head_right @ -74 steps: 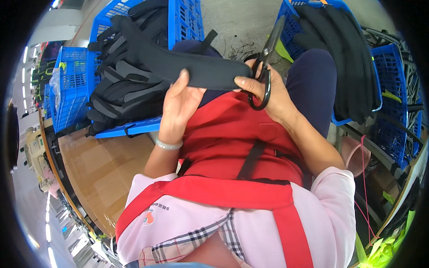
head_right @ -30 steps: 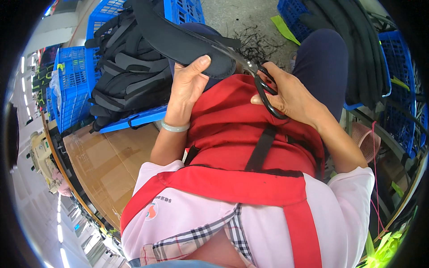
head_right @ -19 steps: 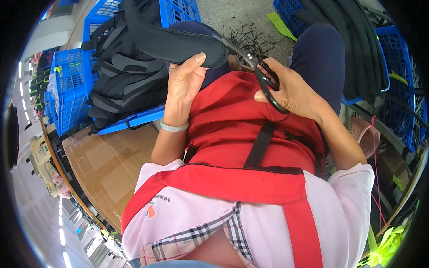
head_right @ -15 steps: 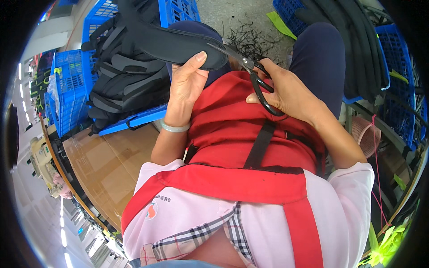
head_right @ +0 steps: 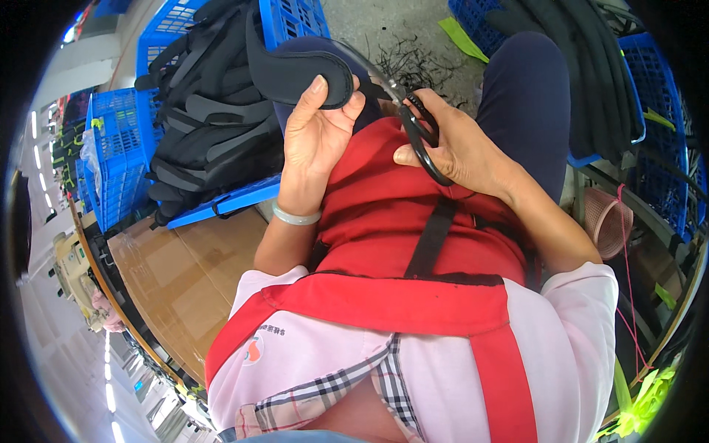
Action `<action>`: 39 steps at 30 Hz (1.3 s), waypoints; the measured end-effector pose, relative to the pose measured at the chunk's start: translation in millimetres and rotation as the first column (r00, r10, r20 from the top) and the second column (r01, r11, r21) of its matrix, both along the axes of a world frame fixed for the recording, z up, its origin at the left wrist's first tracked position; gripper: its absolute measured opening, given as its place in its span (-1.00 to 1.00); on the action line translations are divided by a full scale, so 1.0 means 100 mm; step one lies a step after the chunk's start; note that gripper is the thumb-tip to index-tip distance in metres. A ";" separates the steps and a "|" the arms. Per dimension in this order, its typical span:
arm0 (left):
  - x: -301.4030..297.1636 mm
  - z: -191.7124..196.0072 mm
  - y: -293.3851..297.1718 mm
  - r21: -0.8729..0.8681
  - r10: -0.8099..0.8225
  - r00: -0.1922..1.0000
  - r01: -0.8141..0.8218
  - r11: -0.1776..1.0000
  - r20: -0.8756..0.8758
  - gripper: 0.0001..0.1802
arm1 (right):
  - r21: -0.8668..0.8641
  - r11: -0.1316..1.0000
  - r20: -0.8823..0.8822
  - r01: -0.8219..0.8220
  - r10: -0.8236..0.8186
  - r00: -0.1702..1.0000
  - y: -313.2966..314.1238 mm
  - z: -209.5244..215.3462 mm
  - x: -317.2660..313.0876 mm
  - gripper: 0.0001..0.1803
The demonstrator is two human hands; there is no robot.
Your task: Trimming excess material from black fabric components using scissors in a manufacturing setting.
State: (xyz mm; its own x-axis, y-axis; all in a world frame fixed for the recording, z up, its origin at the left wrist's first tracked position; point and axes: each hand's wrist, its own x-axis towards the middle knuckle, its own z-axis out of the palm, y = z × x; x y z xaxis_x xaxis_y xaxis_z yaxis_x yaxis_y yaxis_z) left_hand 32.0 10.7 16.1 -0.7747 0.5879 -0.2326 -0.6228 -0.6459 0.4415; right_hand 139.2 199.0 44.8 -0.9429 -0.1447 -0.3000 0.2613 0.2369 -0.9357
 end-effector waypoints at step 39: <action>-0.64 0.76 -0.24 -0.706 -0.586 0.602 0.053 0.706 -0.542 -0.80 | 0.091 0.996 0.033 -0.010 0.007 0.999 0.13 0.35 -0.08 -0.33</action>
State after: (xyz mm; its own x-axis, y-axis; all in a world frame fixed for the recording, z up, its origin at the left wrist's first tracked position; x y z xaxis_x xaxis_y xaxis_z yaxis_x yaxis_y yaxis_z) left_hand -32.3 -12.8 91.9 -0.6210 0.7771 -0.1017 -0.0573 0.0844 0.9948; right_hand 131.1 212.3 80.2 -0.9313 -0.1231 -0.3429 0.2890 0.3232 -0.9011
